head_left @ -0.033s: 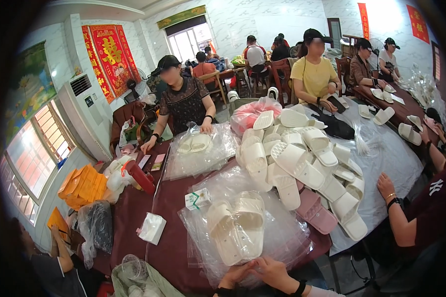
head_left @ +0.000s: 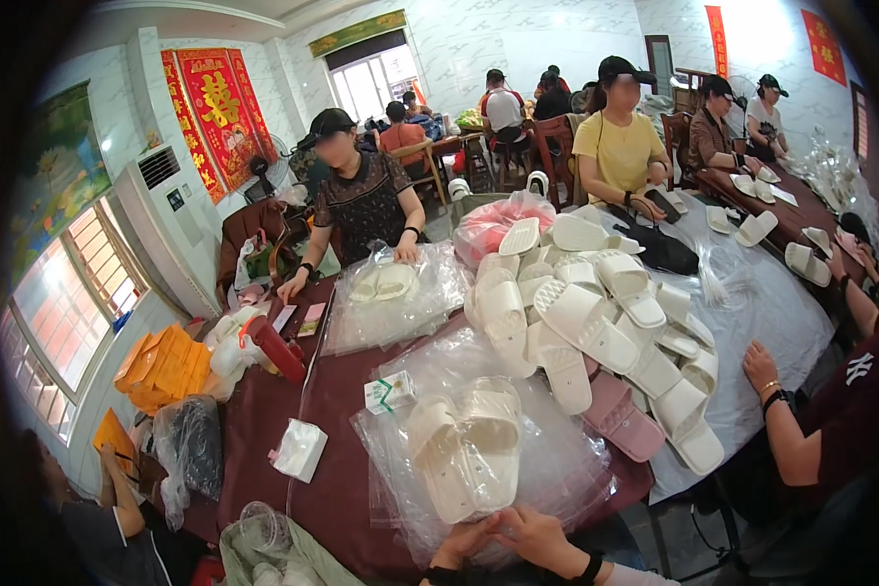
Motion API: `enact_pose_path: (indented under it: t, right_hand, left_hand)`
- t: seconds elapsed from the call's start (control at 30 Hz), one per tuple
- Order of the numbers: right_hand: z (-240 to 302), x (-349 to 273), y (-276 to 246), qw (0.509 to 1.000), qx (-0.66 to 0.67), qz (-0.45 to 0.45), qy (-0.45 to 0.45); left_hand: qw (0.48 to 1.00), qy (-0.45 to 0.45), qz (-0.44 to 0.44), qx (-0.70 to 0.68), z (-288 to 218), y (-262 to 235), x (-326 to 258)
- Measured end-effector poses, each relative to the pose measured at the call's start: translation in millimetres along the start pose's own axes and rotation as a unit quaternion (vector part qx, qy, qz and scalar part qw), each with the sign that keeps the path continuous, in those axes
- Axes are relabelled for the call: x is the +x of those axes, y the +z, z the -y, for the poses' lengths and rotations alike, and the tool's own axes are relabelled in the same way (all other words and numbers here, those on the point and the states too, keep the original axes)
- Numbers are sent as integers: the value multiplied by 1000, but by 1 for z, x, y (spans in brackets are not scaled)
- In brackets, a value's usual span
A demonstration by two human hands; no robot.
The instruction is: Inspecting and organizing manufactured slipper components at a production table.
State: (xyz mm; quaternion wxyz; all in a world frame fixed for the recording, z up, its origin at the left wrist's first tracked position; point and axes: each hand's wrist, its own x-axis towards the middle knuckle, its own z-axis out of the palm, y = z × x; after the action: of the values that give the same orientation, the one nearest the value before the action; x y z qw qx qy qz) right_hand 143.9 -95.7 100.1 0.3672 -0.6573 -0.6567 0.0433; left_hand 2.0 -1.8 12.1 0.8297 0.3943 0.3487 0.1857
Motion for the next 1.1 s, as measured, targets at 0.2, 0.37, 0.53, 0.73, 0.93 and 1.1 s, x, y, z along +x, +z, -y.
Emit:
enact_pose_path:
  t: [0.2, 0.37, 0.53, 0.73, 0.93, 1.1]
  right_hand:
    - [-10, -4, 13, 997, -56, 11, -43]
    - [-13, 0, 11, 997, -44, -14, -69]
    - [-17, 1, 11, 995, -62, -7, -82]
    - [-23, 5, 12, 990, -84, 28, -108]
    - [-21, 10, 3, 986, -101, 50, -121]
    - [-21, 4, 7, 988, -94, 49, -114]
  left_hand:
    - [993, 56, 80, -70, 24, -21, 15]
    - [997, 57, 50, -22, 23, -20, 14]
    - [993, 60, 83, -51, 27, -21, 17]
    - [994, 68, -1, 83, 33, -28, 18]
    - [971, -3, -66, 232, -2, 4, -2]
    - [994, -40, -29, 102, 19, -16, 10]
